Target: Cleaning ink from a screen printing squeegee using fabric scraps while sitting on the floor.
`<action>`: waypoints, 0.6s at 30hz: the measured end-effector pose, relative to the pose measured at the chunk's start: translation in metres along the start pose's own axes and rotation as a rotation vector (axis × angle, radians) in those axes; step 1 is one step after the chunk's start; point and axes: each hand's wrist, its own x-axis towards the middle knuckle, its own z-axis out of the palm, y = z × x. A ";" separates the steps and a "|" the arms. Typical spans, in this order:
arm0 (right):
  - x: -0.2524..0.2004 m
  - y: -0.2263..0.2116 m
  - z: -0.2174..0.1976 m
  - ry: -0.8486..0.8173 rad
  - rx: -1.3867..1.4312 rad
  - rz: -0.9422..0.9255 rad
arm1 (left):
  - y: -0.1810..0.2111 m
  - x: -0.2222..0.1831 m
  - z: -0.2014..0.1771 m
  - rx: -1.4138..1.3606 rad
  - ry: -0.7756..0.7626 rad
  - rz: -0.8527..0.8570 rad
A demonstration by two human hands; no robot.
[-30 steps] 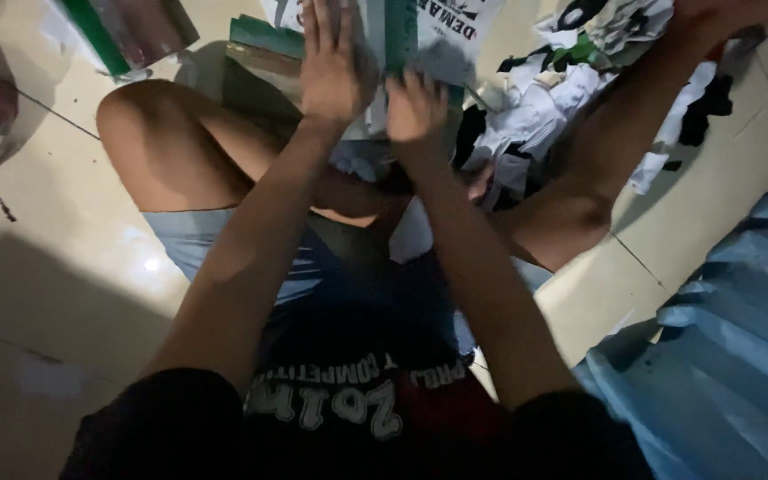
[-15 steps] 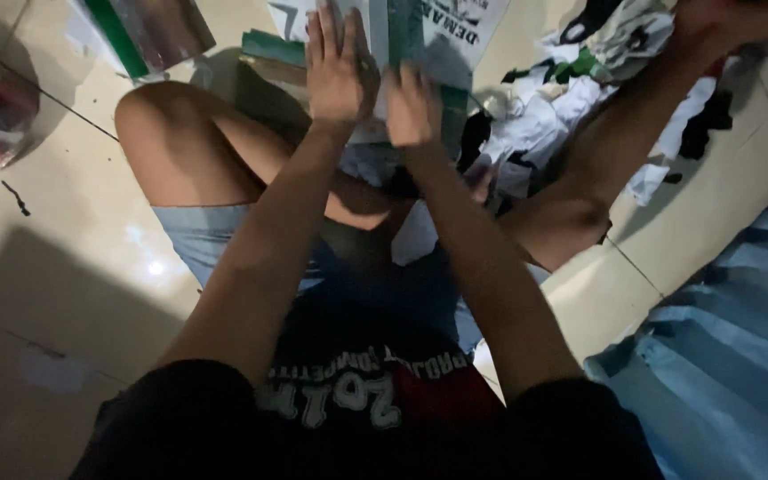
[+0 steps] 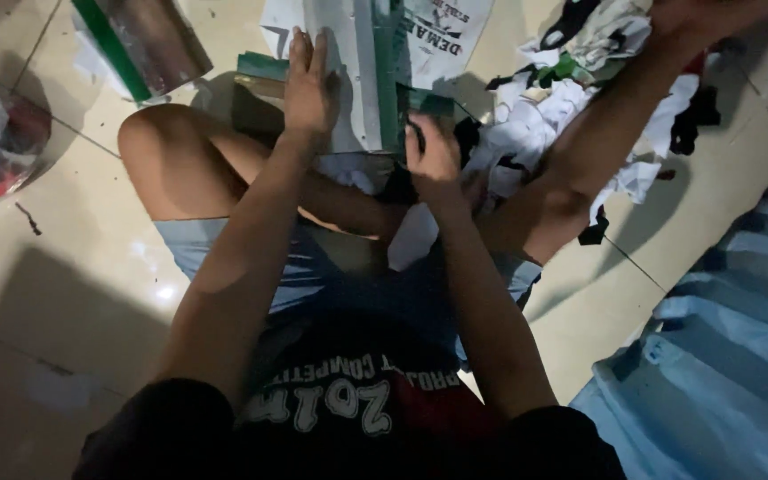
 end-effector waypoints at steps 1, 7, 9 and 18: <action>0.007 -0.001 0.003 0.020 -0.009 -0.005 | -0.004 -0.002 0.002 -0.054 0.034 0.011; 0.057 -0.042 0.038 -0.182 -0.135 -0.067 | -0.009 -0.006 0.013 -0.108 0.098 0.092; 0.066 -0.043 0.057 -0.185 -0.211 -0.140 | -0.010 -0.007 0.014 -0.114 0.082 0.097; 0.004 -0.037 0.055 0.039 -0.381 -0.537 | -0.002 -0.014 0.009 -0.193 0.205 0.063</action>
